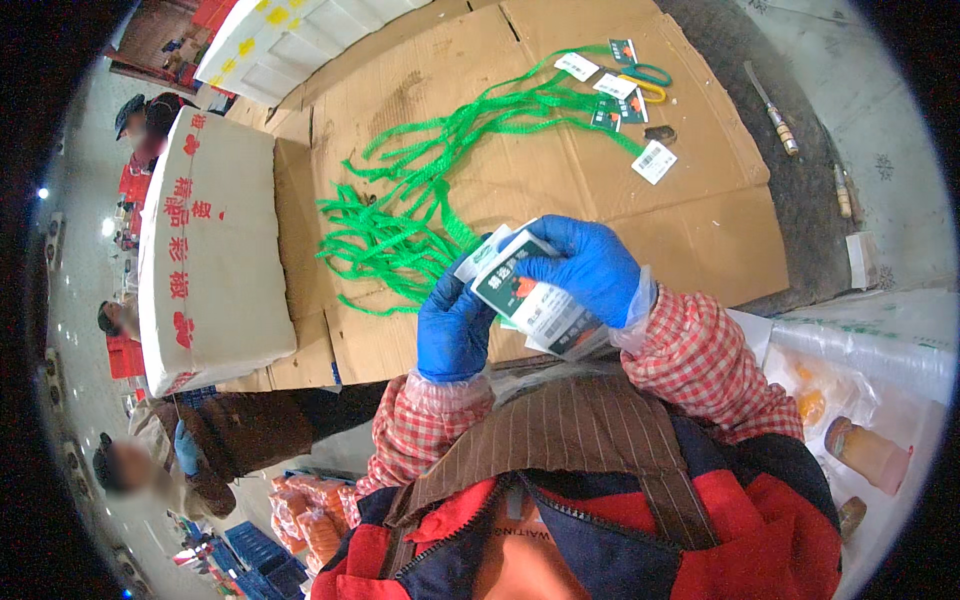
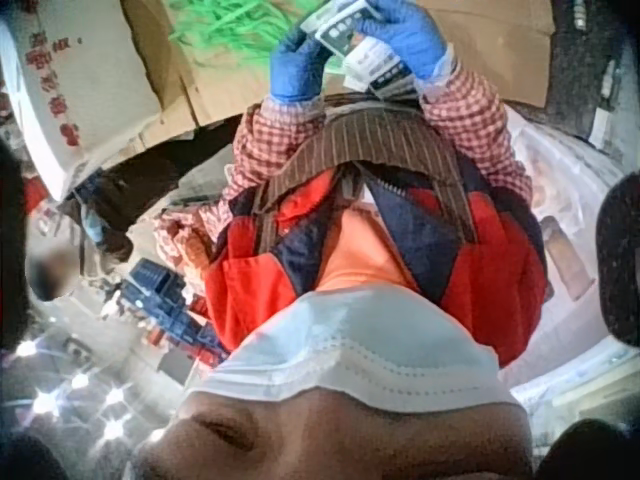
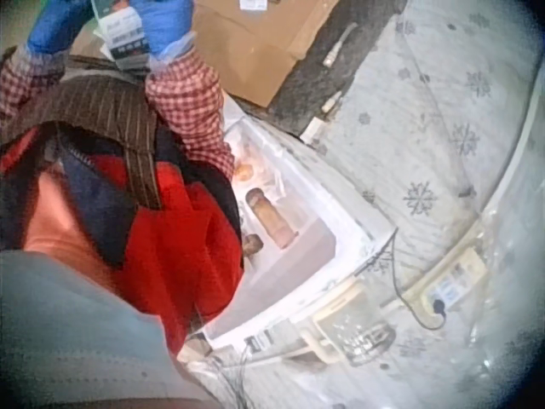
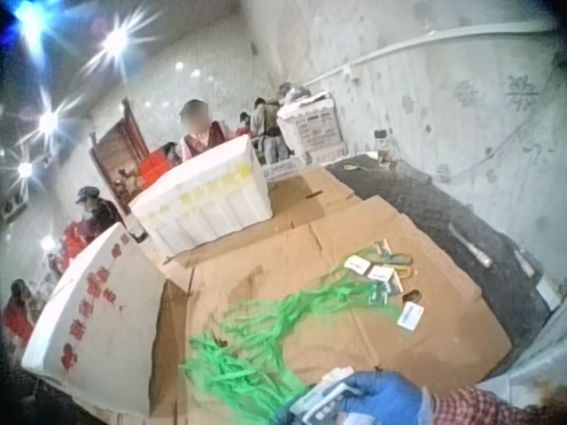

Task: The person repeatedly picks up small white labels and green plastic cords, attaches each label to a cord, and places the labeled cord on a cardboard surface. The person handles items one at a time and occasionally adjusts the pile of cords.

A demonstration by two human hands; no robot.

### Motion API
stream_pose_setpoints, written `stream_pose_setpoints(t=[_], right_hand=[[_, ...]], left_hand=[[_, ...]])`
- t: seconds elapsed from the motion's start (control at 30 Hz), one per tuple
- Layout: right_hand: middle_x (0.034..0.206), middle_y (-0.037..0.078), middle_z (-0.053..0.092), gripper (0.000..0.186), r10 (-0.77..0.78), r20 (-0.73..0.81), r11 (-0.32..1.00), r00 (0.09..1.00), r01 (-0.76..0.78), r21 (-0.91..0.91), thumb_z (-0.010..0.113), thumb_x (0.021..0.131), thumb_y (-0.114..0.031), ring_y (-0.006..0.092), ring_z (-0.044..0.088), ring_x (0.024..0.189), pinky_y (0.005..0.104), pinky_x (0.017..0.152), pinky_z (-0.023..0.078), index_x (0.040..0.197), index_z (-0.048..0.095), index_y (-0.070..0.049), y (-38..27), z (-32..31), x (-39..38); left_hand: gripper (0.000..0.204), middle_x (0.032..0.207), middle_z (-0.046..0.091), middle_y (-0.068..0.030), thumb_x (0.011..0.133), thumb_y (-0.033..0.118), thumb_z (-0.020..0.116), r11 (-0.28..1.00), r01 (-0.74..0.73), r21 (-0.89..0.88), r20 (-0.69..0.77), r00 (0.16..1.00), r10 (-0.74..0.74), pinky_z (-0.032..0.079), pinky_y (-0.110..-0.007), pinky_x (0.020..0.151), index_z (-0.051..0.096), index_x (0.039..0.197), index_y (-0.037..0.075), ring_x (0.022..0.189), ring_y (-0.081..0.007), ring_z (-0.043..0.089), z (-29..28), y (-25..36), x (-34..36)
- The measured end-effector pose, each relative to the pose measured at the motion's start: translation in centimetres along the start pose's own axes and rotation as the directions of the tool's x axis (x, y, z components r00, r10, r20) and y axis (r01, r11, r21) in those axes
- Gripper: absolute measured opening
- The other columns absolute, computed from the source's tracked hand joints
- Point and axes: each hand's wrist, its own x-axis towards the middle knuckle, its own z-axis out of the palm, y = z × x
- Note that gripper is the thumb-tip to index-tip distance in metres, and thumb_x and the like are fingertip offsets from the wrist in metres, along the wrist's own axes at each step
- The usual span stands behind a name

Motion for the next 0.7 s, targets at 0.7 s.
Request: stream_pose_setpoints(t=[0.7], right_hand=[[0.07, 0.003, 0.056, 0.011, -0.106, -0.323, 0.991, 0.941, 0.075, -0.107, 0.059, 0.072, -0.008, 0.0065, 0.05, 0.065, 0.0203, 0.057, 0.042, 0.08, 0.055, 0.0, -1.5, 4.2, -1.4]], left_hand=[[0.029, 0.105, 0.051, -0.0125, 0.078, 0.0, 0.046, 1.0, -0.009, 0.006, 0.115, 0.993, 0.009, 0.045, -0.035, 0.077, 0.046, 0.107, -0.001, 0.093, -0.023, 0.051, -2.2, 4.6, -0.4]])
